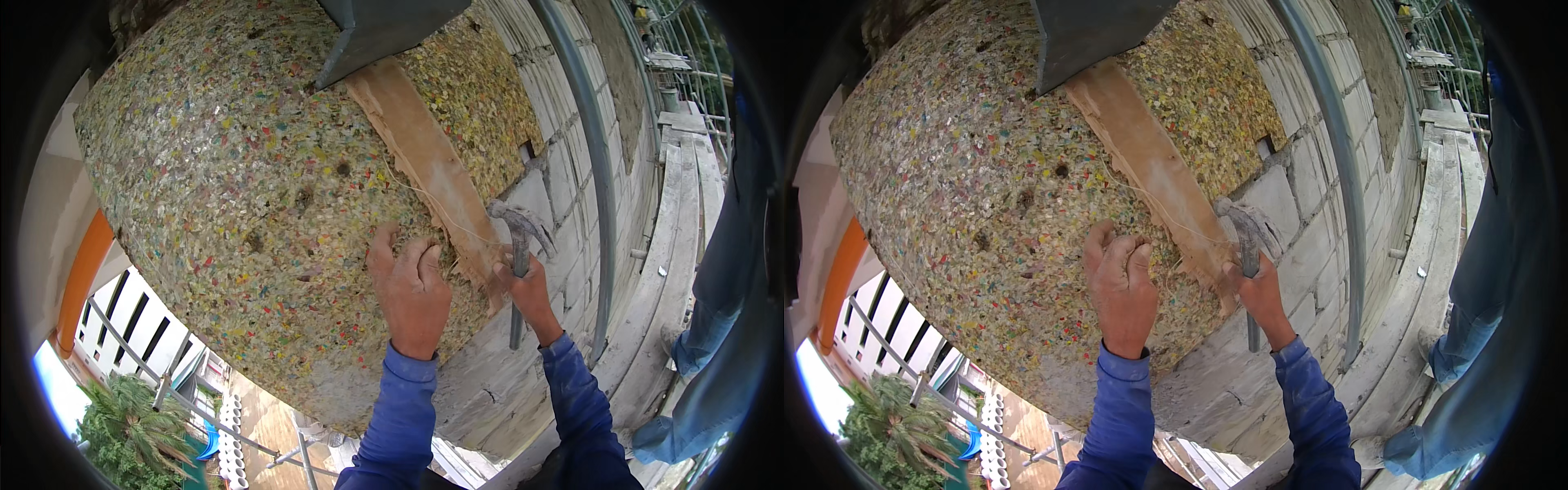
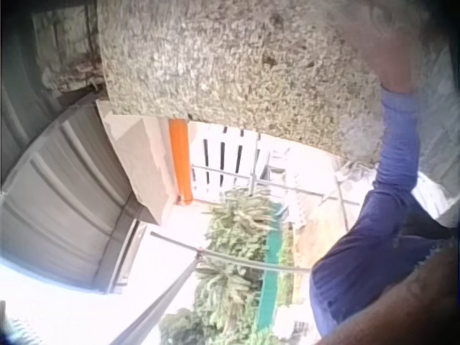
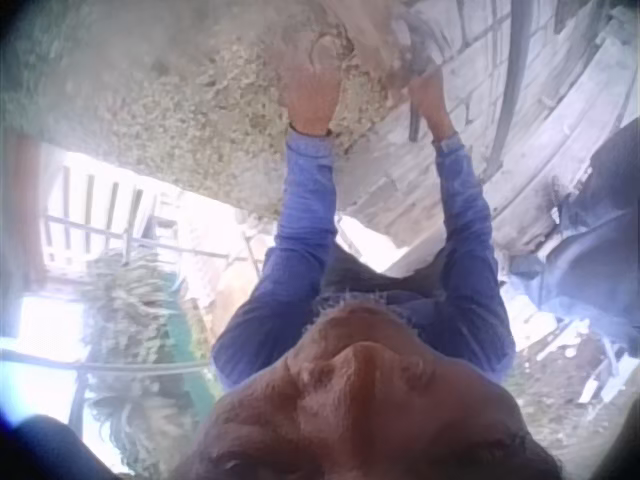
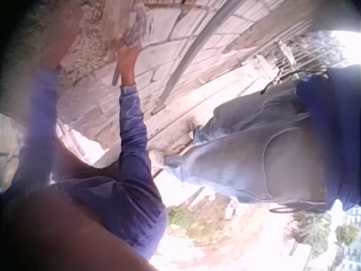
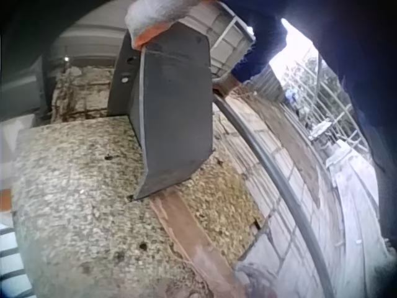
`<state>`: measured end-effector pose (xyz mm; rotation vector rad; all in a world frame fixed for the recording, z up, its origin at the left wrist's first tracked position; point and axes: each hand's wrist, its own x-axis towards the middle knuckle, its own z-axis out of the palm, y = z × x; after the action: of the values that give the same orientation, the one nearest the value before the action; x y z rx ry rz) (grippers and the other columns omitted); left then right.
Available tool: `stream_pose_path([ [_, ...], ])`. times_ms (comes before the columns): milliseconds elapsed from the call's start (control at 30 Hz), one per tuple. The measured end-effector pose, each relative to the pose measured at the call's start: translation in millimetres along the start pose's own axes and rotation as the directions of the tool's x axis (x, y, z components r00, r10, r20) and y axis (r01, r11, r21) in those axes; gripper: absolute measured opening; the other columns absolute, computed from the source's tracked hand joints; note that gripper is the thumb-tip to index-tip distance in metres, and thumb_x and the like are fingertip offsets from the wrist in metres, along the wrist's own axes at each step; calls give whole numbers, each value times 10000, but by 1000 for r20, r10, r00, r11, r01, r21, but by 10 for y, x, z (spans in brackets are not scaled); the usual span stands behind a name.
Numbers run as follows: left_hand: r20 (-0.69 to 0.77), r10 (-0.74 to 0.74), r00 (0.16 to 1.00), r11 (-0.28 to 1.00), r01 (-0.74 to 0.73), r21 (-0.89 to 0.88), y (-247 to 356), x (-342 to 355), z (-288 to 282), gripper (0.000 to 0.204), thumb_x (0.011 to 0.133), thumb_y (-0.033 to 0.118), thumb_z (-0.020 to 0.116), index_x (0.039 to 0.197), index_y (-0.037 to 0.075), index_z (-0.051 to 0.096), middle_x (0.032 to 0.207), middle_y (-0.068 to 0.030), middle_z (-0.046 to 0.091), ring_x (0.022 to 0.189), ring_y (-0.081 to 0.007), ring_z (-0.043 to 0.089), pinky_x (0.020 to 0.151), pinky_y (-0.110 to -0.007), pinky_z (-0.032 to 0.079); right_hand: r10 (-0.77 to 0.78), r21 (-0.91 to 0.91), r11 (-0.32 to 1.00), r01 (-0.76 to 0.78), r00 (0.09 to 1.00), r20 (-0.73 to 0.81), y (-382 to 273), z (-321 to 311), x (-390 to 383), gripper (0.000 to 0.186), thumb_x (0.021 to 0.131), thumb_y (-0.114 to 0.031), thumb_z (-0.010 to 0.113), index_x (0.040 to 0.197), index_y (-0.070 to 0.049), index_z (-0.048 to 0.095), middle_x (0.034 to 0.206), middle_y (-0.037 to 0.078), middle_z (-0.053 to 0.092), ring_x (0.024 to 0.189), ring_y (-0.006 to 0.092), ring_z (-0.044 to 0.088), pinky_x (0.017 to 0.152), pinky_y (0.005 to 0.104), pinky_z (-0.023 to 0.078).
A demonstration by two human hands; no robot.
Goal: The person secures insulation boards to an exterior wall using a hammer and nails. They position the boards, drive nails into the material, and adjust the placement to fit around an orange pipe. The person also retrieves nails from a bag and organizes them on the scaffolding platform.
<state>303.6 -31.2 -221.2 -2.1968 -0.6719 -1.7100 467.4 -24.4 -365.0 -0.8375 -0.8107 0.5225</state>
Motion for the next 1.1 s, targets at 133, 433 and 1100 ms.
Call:
stream_pose_path([
  [133,-25,207,978,971,-209,-115,-95,560,-18,84,870,22,610,914,-27,663,1000,-173,650,956,-304,624,840,-384,486,74,29,997,-75,996,40,212,-28,217,400,848,-149,726,1194,14,608,872,13,611,754,105,564,697,273,462],
  [433,58,479,876,874,-482,53,-223,1517,537,96,849,5,610,932,-9,657,954,-157,653,899,-338,618,811,-421,494,77,61,995,-81,995,66,141,-13,196,397,848,-153,733,1185,19,611,918,39,642,814,121,587,750,278,475],
  [1100,66,513,856,852,-517,84,-323,1690,678,142,874,59,574,963,-10,661,954,-187,659,915,-376,615,822,-453,486,44,58,997,-47,998,51,155,-78,223,346,848,-142,733,1132,28,634,949,42,661,836,129,602,793,292,487],
])
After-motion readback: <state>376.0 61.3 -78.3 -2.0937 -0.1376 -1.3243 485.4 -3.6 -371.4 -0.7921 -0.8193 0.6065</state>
